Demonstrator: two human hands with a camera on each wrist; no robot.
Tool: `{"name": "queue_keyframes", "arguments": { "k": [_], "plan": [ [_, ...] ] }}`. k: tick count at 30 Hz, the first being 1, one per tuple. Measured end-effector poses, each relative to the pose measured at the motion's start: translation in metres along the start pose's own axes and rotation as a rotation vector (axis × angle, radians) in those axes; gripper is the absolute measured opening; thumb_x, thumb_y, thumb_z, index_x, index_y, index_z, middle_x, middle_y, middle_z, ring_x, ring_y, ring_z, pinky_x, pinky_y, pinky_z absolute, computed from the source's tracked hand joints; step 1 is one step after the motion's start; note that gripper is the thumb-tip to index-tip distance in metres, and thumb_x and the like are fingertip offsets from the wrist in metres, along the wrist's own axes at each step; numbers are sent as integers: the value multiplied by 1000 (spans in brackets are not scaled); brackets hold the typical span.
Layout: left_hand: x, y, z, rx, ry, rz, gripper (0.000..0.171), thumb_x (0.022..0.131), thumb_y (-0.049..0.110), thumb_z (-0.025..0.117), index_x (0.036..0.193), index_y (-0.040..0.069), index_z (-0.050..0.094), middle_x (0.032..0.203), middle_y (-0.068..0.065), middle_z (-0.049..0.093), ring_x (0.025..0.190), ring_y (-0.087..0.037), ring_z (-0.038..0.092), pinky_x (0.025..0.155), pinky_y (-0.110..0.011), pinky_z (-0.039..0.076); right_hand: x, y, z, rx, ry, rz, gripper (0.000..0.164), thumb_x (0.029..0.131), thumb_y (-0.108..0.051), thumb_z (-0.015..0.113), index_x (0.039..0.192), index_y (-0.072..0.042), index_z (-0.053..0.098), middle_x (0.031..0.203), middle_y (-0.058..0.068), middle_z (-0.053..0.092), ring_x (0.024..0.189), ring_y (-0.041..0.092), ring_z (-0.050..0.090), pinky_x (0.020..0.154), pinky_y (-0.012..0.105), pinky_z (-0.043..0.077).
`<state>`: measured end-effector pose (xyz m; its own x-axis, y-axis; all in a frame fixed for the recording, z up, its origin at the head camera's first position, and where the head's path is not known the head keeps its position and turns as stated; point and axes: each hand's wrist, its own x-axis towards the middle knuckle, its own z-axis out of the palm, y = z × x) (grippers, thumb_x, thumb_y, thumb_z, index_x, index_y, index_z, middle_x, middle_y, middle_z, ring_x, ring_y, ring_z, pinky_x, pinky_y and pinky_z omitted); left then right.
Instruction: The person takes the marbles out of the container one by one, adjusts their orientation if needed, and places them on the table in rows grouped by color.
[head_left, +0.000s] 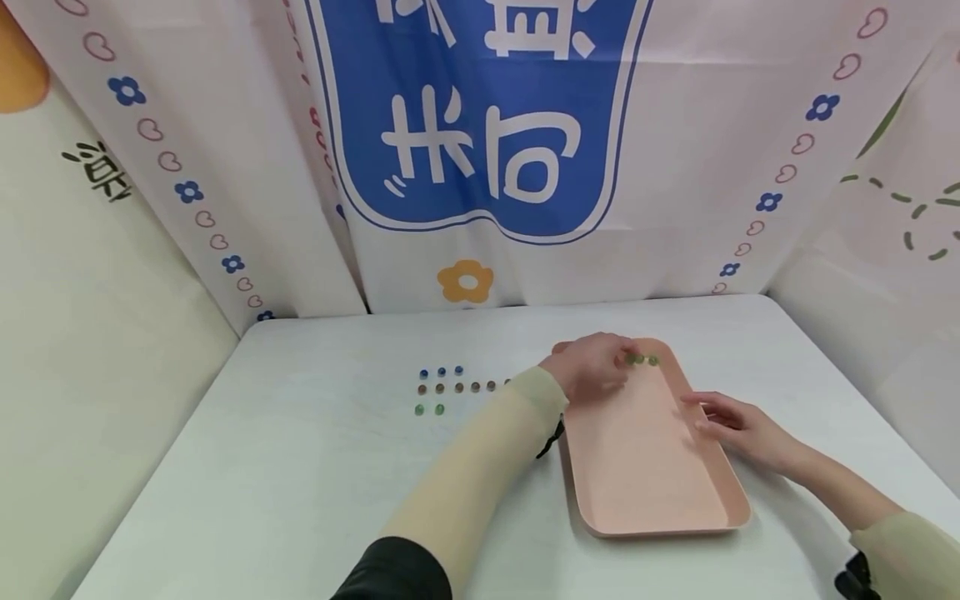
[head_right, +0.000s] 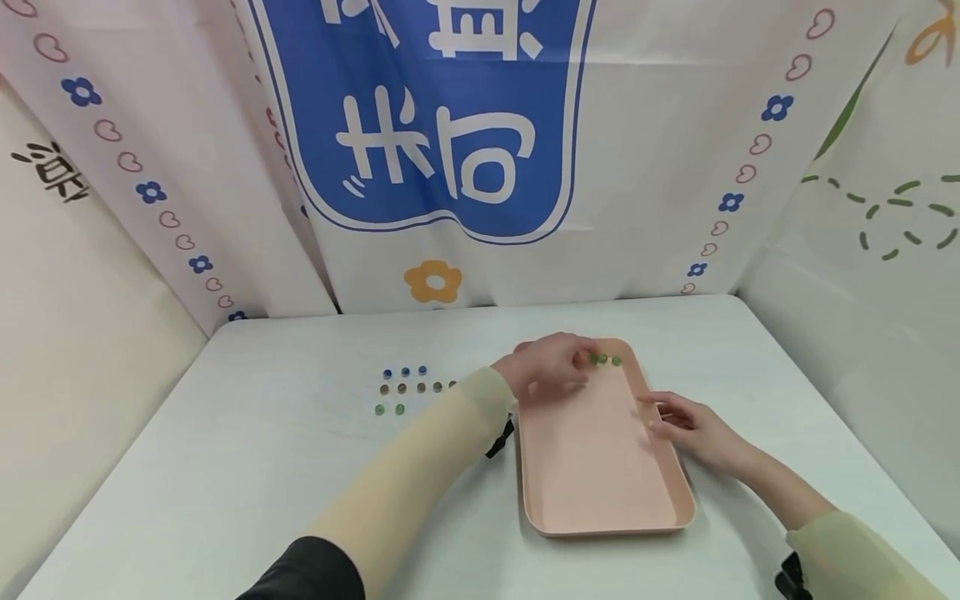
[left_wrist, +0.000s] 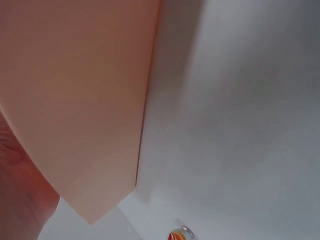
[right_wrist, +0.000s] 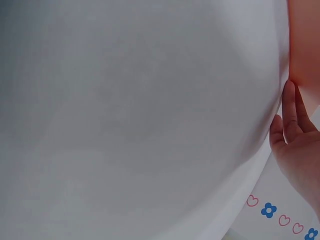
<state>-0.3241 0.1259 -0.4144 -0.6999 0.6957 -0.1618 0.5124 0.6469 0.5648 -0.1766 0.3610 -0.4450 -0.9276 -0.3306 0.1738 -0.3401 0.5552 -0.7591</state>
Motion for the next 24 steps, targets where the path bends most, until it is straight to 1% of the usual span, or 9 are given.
{"name": "queue_keyframes", "arguments": {
  "k": [2,4,8,10,12,15,18,20,24],
  "plan": [
    [2,0,0,-10,-6,17,45,87,5,63,129,23,61,106,6,57,95,-10,48,79,-24,39,1,-1,0,-2,0,7,40,93,-3,63,129,10,51,125,31,54,102,-8,53,80,12,45],
    [3,0,1,-18,-5,9,45,86,4,62,127,21,61,108,6,56,96,-10,47,78,-23,39,1,-2,-1,-8,-6,20,40,94,-4,63,130,10,51,126,30,53,101,-8,53,80,12,45],
    [3,0,2,-34,1,-10,43,87,4,62,126,21,63,114,9,56,101,-8,47,84,-21,39,2,-3,-1,-23,-6,44,41,94,-6,63,130,9,52,126,29,54,100,-7,53,79,14,46],
    [3,-1,3,-38,-1,-5,40,89,5,61,125,21,63,116,10,57,102,-6,47,89,-20,39,1,-3,-1,-23,-10,45,41,94,-6,63,130,10,51,127,30,53,101,-7,53,79,14,46],
    [2,-1,5,-24,-7,16,35,91,6,60,123,19,63,115,10,58,101,-6,48,90,-20,40,1,-3,-1,-17,-9,56,41,94,-6,63,131,9,51,127,30,53,101,-8,52,80,13,45],
    [1,-2,6,27,-13,70,26,92,4,59,114,17,65,107,6,59,96,-8,50,83,-18,41,1,-4,0,-11,-19,62,42,95,-8,62,132,10,50,129,31,52,102,-9,52,81,13,45],
    [0,-2,6,62,-7,104,21,92,1,57,104,15,66,99,3,58,89,-10,50,74,-17,40,0,-5,0,-10,-22,75,42,96,-9,62,132,8,50,130,30,52,102,-9,51,81,13,45],
    [0,-2,6,65,1,113,20,91,0,57,101,14,67,98,4,57,88,-10,50,71,-16,40,1,-6,0,-11,-28,83,43,96,-11,61,133,8,50,131,29,51,102,-9,51,81,14,45],
    [0,-4,7,45,9,110,22,91,-2,56,101,14,68,98,6,58,88,-10,50,70,-16,41,1,-6,-1,-16,-34,84,43,96,-12,61,134,7,50,131,29,51,103,-9,51,81,14,45]
  ]
}}
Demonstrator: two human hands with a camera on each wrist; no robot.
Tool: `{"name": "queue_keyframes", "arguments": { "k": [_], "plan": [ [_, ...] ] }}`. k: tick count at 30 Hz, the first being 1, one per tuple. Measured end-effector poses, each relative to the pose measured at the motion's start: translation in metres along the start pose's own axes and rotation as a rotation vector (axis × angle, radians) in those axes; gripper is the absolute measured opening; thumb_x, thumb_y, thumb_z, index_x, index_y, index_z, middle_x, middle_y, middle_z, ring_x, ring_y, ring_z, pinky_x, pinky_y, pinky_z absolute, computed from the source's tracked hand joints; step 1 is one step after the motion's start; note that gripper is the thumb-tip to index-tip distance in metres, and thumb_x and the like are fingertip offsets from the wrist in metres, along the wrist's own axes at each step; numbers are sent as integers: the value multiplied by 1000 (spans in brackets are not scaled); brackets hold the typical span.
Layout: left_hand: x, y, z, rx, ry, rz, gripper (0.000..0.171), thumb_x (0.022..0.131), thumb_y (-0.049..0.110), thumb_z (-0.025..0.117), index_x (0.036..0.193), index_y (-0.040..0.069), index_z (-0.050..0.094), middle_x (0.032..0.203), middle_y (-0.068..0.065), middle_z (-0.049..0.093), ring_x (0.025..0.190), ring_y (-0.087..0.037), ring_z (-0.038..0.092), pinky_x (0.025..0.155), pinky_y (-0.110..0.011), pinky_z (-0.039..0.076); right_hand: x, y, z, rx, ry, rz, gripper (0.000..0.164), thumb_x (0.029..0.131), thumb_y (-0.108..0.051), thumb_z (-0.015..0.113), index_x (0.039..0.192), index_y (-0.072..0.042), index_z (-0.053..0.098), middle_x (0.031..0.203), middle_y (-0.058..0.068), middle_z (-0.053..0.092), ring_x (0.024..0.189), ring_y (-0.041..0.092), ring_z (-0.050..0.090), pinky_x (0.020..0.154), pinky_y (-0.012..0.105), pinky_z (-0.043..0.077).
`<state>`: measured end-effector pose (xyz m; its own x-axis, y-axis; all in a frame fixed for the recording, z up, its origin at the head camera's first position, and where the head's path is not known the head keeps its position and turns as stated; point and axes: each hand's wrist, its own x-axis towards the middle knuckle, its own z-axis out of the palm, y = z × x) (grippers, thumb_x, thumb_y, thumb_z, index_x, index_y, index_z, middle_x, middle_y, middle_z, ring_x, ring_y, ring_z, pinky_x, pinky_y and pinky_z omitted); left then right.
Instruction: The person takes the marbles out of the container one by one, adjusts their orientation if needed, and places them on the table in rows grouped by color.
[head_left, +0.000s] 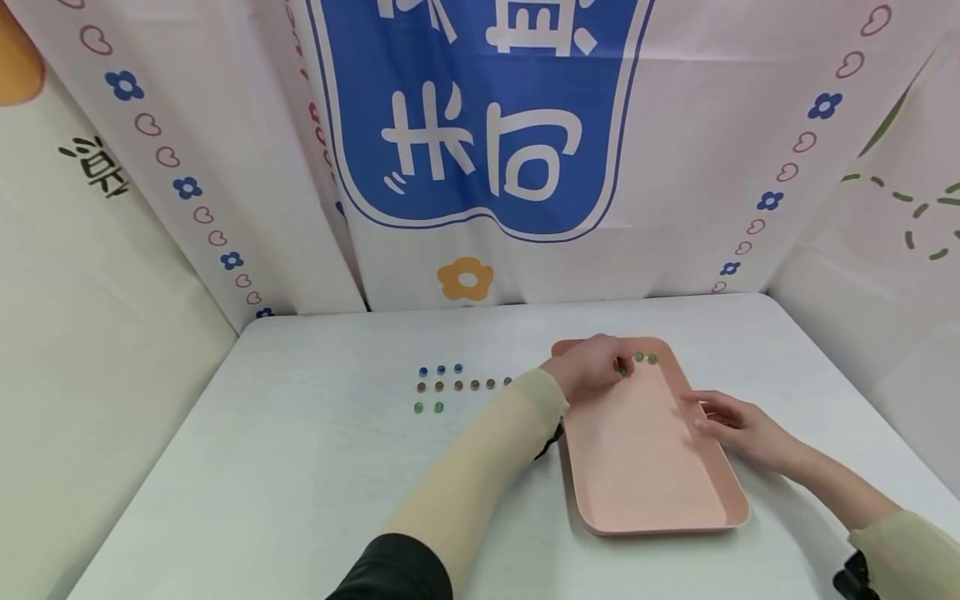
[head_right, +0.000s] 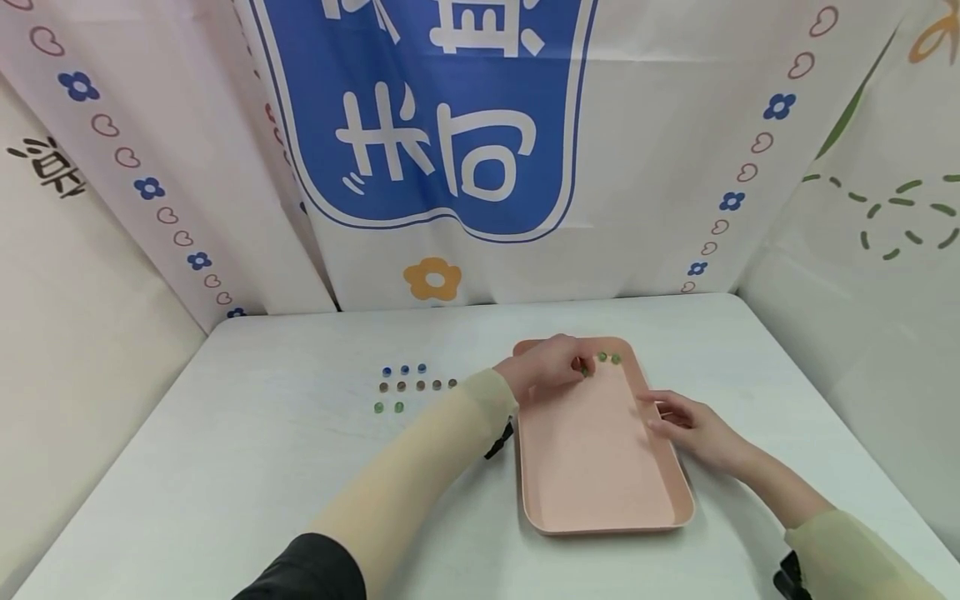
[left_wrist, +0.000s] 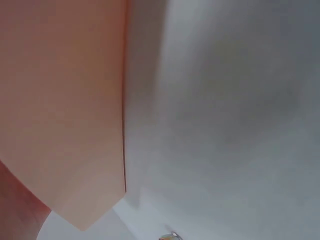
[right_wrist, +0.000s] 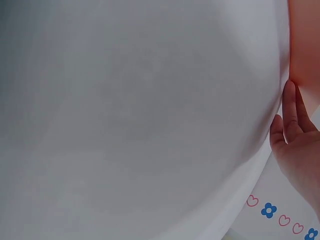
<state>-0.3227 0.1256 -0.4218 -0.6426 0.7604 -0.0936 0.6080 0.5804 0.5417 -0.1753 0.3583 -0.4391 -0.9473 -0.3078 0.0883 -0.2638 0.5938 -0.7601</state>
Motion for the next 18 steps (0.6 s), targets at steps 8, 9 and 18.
{"name": "queue_keyframes", "arguments": {
  "k": [8,9,18],
  "plan": [
    [-5,-2,-6,-13,-9,-1,21,91,-2,59,101,13,69,96,6,60,87,-9,52,72,-15,42,1,1,2,2,10,-22,42,96,-10,61,133,7,51,131,29,51,104,-10,50,82,12,44],
    [-6,-1,-8,-3,-13,1,20,91,-1,60,101,13,69,96,6,60,87,-9,52,72,-15,42,1,1,2,2,8,-21,43,96,-10,61,133,7,50,132,29,51,104,-11,49,82,12,44],
    [-17,6,-22,91,-42,35,21,92,3,63,108,13,71,96,10,60,87,-5,53,73,-15,42,0,0,2,-18,-1,27,46,97,-13,61,136,8,47,132,30,50,98,-7,52,79,17,48]
  ]
}}
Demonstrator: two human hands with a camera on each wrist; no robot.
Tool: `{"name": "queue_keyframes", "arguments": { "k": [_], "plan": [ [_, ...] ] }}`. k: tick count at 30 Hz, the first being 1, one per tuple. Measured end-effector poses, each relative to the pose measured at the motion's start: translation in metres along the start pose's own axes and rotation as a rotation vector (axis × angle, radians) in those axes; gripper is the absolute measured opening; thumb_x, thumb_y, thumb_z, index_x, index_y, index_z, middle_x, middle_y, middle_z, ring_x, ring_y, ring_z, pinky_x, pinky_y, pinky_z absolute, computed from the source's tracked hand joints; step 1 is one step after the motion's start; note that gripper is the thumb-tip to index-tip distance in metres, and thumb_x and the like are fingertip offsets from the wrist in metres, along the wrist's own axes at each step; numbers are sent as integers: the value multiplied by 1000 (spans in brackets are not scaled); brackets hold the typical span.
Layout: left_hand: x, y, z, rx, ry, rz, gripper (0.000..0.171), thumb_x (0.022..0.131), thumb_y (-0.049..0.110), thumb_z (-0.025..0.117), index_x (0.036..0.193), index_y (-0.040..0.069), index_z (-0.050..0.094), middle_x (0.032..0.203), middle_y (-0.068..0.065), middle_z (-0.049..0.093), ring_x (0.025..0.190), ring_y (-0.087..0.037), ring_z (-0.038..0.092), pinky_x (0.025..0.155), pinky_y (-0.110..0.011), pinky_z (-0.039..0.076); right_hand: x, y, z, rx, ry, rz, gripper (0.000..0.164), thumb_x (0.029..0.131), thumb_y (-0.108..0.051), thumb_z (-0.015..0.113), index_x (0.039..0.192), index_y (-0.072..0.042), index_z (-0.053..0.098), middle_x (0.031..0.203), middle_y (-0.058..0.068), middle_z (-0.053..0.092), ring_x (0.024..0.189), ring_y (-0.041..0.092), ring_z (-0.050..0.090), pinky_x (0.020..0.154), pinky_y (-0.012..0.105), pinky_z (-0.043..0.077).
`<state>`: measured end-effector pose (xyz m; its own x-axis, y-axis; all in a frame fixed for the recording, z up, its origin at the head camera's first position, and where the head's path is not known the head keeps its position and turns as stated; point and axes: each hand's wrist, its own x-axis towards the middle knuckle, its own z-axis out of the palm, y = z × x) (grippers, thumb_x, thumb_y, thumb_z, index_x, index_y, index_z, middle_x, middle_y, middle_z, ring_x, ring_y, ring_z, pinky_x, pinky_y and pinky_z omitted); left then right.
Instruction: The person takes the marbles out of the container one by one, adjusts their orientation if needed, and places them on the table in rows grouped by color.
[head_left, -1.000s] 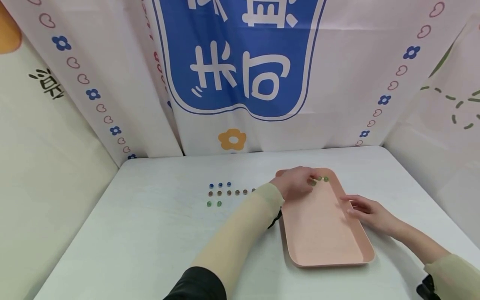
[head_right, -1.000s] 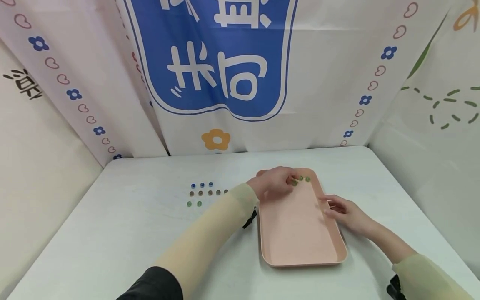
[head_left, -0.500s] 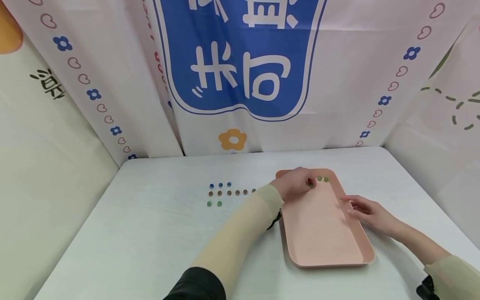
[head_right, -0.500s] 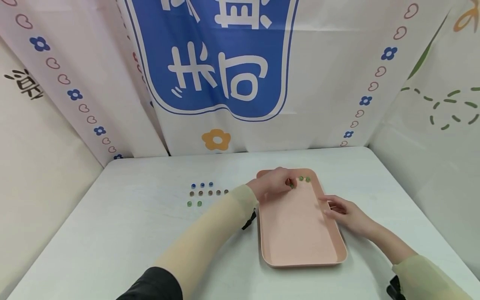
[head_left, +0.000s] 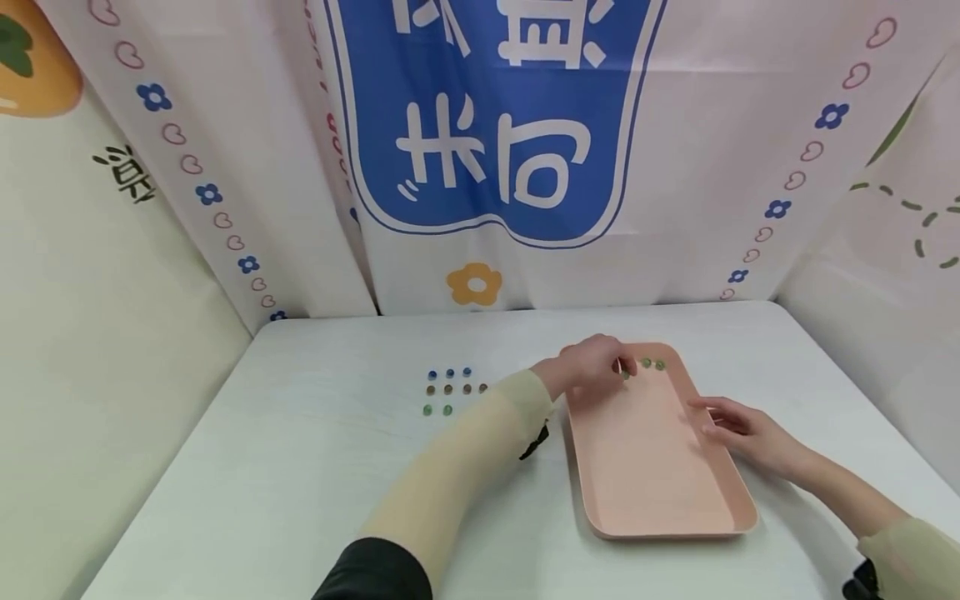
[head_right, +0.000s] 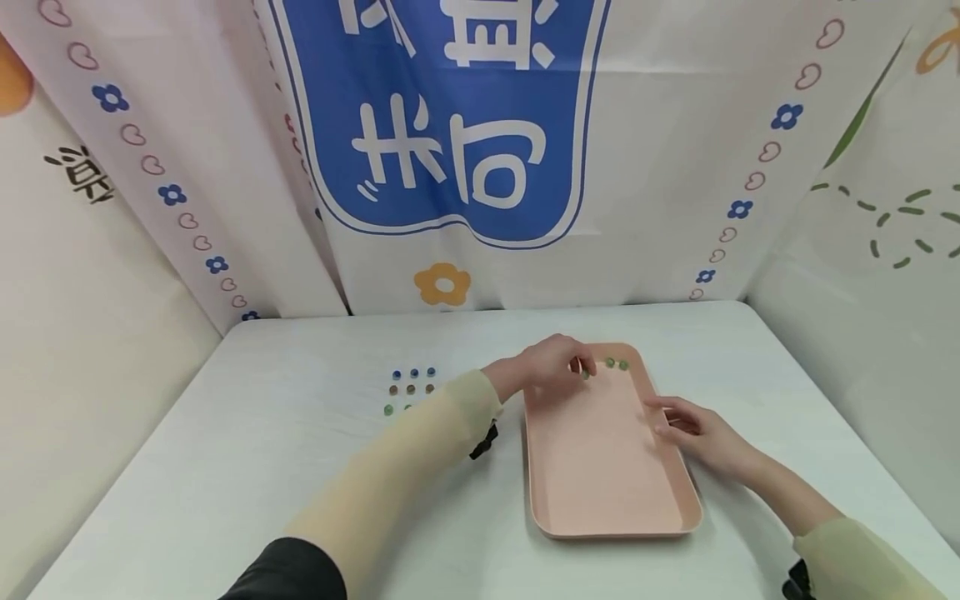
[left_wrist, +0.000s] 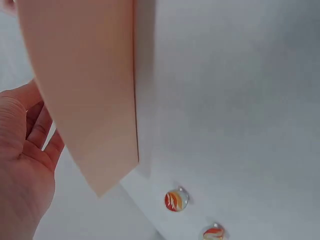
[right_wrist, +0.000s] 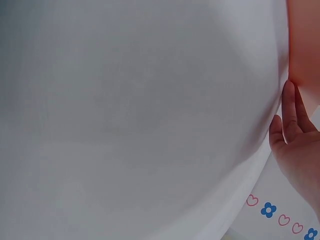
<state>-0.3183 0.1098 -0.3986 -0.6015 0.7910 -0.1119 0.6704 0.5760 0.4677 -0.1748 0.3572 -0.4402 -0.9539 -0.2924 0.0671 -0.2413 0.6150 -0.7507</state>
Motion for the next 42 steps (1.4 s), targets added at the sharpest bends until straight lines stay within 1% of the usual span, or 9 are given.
{"name": "queue_keyframes", "arguments": {
  "k": [5,9,12,18,21,25,29,35,42],
  "plan": [
    [-9,-3,-2,6,-22,26,17,91,4,65,106,11,71,93,8,62,84,-6,55,71,-15,43,-2,2,3,-16,20,-37,44,96,-11,62,133,8,49,129,28,52,97,-5,54,78,16,47],
    [-21,-8,-2,-9,-36,63,15,89,3,67,102,9,71,92,7,64,82,-6,57,71,-14,44,-4,5,3,-33,42,-84,41,95,-10,63,131,7,52,127,20,56,99,-5,55,79,14,46],
    [-31,-10,-5,-16,-42,70,15,89,3,67,102,8,71,92,7,63,82,-6,57,71,-14,45,-4,7,1,-31,45,-91,41,94,-9,63,131,6,52,126,12,57,99,-4,56,79,14,46],
    [-49,-9,-9,-12,-39,108,15,89,6,69,105,7,71,93,8,63,84,-4,57,74,-14,44,-5,7,0,-15,47,-83,41,94,-6,63,131,6,52,125,10,58,98,-5,56,78,13,46],
    [-59,-8,-11,-20,-38,141,17,89,6,69,106,5,70,93,7,64,84,-3,57,75,-13,44,-6,8,1,-13,51,-77,42,94,-6,64,132,6,52,124,2,58,97,-3,57,78,12,45],
    [-72,-7,-13,-31,-30,178,21,89,6,70,109,4,70,94,7,65,84,-2,58,77,-13,45,-7,8,2,3,58,-86,42,93,-7,64,131,6,52,122,-14,58,96,-2,58,77,12,45],
    [-88,-10,-16,-50,-6,155,24,89,8,71,113,6,69,95,9,65,86,0,58,80,-14,45,-6,9,3,16,59,-114,41,93,-4,64,131,6,52,121,-22,55,96,-3,57,77,11,45],
    [-112,-18,-23,-107,45,82,28,90,9,70,117,7,67,98,8,64,88,-3,58,85,-21,49,-5,10,3,17,58,-137,40,92,-2,64,130,5,53,120,-22,56,95,-3,57,77,11,45],
    [-137,-42,-34,-146,123,65,18,90,8,70,108,7,71,97,7,67,87,-5,60,82,-19,49,-1,7,4,-3,53,-135,40,93,-4,64,130,7,53,122,-18,56,97,-4,57,77,11,45]
  ]
}}
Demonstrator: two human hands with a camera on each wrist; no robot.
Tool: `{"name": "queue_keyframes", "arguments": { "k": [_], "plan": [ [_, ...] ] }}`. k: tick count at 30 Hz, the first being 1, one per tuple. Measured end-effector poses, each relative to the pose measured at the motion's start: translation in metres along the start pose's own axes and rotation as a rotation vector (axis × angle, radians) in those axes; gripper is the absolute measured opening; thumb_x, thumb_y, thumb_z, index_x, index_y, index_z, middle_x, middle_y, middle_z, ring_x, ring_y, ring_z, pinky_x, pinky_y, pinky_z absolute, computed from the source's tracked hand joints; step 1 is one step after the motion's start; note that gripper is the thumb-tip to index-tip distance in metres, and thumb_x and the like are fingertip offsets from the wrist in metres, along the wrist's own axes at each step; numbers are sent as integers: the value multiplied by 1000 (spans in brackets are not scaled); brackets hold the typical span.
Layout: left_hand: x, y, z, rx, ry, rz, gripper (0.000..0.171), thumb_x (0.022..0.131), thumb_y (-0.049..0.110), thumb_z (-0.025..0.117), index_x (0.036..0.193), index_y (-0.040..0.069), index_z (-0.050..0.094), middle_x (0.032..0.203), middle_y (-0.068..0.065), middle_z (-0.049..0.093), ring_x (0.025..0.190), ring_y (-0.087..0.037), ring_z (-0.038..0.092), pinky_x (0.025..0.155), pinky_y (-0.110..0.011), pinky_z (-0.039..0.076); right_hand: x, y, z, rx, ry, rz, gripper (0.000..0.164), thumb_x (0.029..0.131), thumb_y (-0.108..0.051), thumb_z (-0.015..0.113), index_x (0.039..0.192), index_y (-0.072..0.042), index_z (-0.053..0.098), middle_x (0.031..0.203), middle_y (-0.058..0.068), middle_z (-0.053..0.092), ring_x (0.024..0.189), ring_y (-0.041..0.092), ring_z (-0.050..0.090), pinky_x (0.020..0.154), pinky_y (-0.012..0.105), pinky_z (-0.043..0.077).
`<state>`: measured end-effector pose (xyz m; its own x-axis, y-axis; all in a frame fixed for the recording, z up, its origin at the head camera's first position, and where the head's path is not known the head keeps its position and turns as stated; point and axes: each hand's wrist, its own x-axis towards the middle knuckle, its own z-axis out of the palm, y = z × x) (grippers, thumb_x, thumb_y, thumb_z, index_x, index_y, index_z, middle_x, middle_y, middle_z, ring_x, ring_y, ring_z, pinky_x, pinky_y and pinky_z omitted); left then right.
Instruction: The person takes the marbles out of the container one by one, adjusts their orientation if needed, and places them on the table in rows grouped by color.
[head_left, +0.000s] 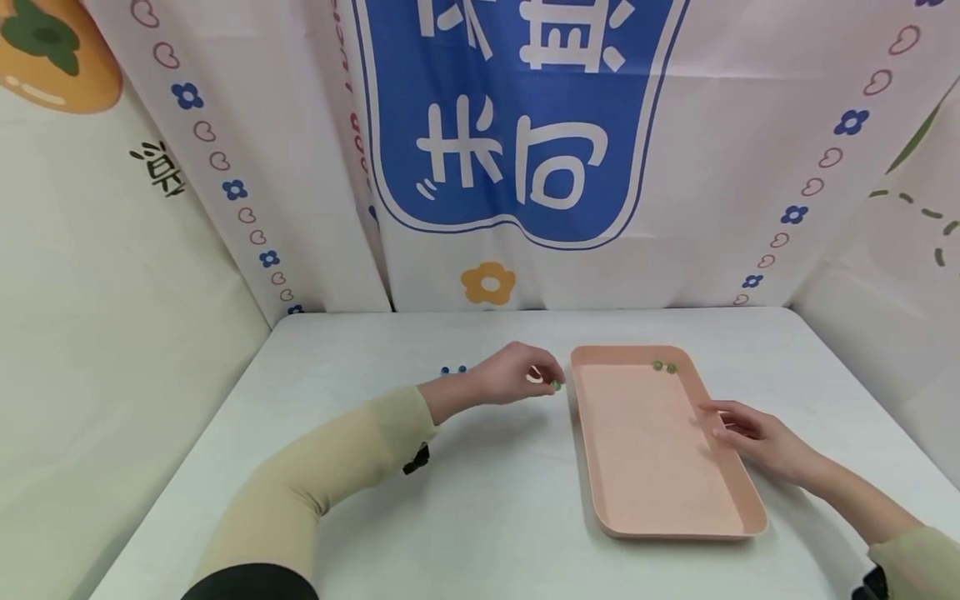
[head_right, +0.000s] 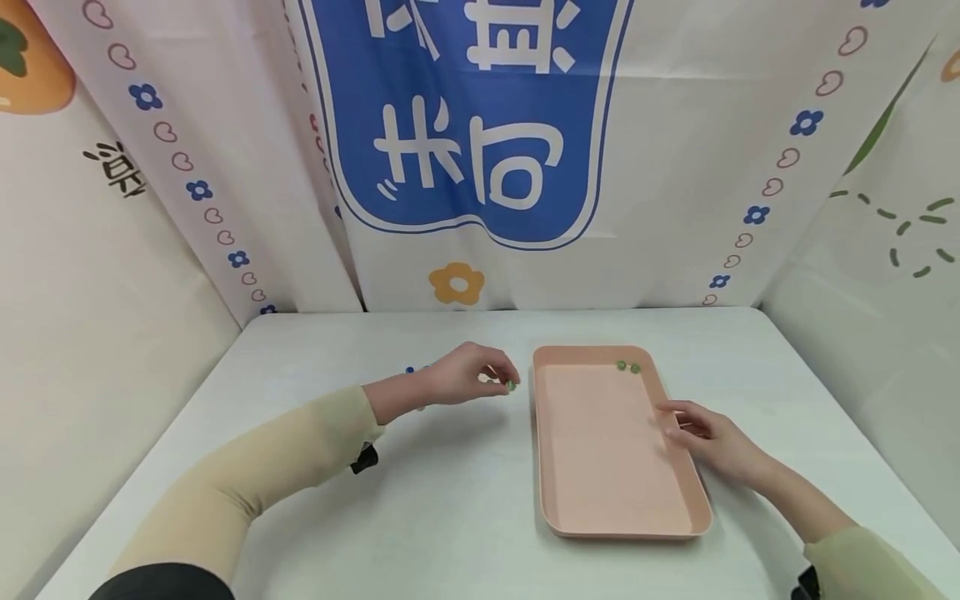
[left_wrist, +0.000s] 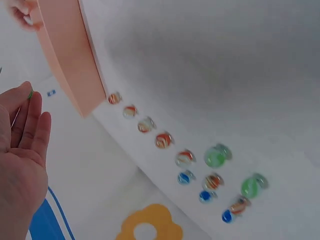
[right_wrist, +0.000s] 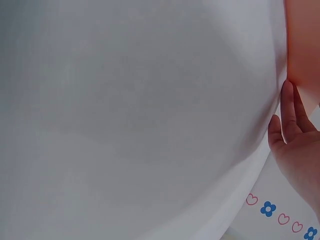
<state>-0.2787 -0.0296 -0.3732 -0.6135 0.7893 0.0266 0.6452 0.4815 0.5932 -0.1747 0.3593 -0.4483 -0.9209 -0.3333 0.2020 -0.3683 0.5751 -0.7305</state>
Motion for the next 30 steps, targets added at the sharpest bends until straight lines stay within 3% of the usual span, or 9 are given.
{"name": "queue_keyframes", "arguments": {
  "k": [6,12,15,18,25,28,30],
  "plan": [
    [-17,-17,-17,-27,89,-28,15,88,5,72,102,10,72,97,2,66,87,-8,62,79,-19,51,0,-3,-2,-23,-4,10,40,94,-6,63,130,7,53,124,-9,57,98,-6,55,78,12,45],
    [-35,-32,-26,-11,134,-60,15,88,6,72,103,9,72,96,1,63,88,-10,61,79,-22,52,1,-5,-1,-29,-16,34,41,95,-10,62,131,7,52,128,21,56,99,-3,56,77,15,47],
    [-42,-41,-27,-6,138,-64,15,88,6,72,102,9,73,95,4,63,88,-10,61,78,-22,52,1,-5,-1,-33,-18,47,41,96,-11,62,131,7,52,128,28,53,99,-2,56,77,15,47],
    [-52,-50,-28,-6,146,-69,15,88,4,71,103,6,72,94,4,64,88,-11,62,80,-25,52,1,-4,-1,-33,-11,42,40,95,-10,62,131,6,53,128,22,56,99,-5,55,78,15,47],
    [-70,-71,-27,-8,151,-67,16,87,1,71,103,1,69,98,-5,67,89,-14,61,87,-34,51,0,-1,0,-9,2,7,39,94,-6,63,130,6,54,125,-10,56,99,-6,54,78,13,45],
    [-75,-77,-23,-1,149,-70,15,87,0,71,101,2,69,98,-7,68,91,-15,62,88,-37,51,0,-1,0,-10,3,10,39,94,-6,63,130,6,54,124,-11,56,99,-8,54,78,13,46],
    [-77,-81,-18,18,145,-78,14,87,2,71,100,5,70,97,-4,68,90,-14,61,87,-38,51,0,-1,0,-19,1,20,39,94,-7,63,130,6,54,126,-2,58,99,-7,54,78,13,46]
  ]
}}
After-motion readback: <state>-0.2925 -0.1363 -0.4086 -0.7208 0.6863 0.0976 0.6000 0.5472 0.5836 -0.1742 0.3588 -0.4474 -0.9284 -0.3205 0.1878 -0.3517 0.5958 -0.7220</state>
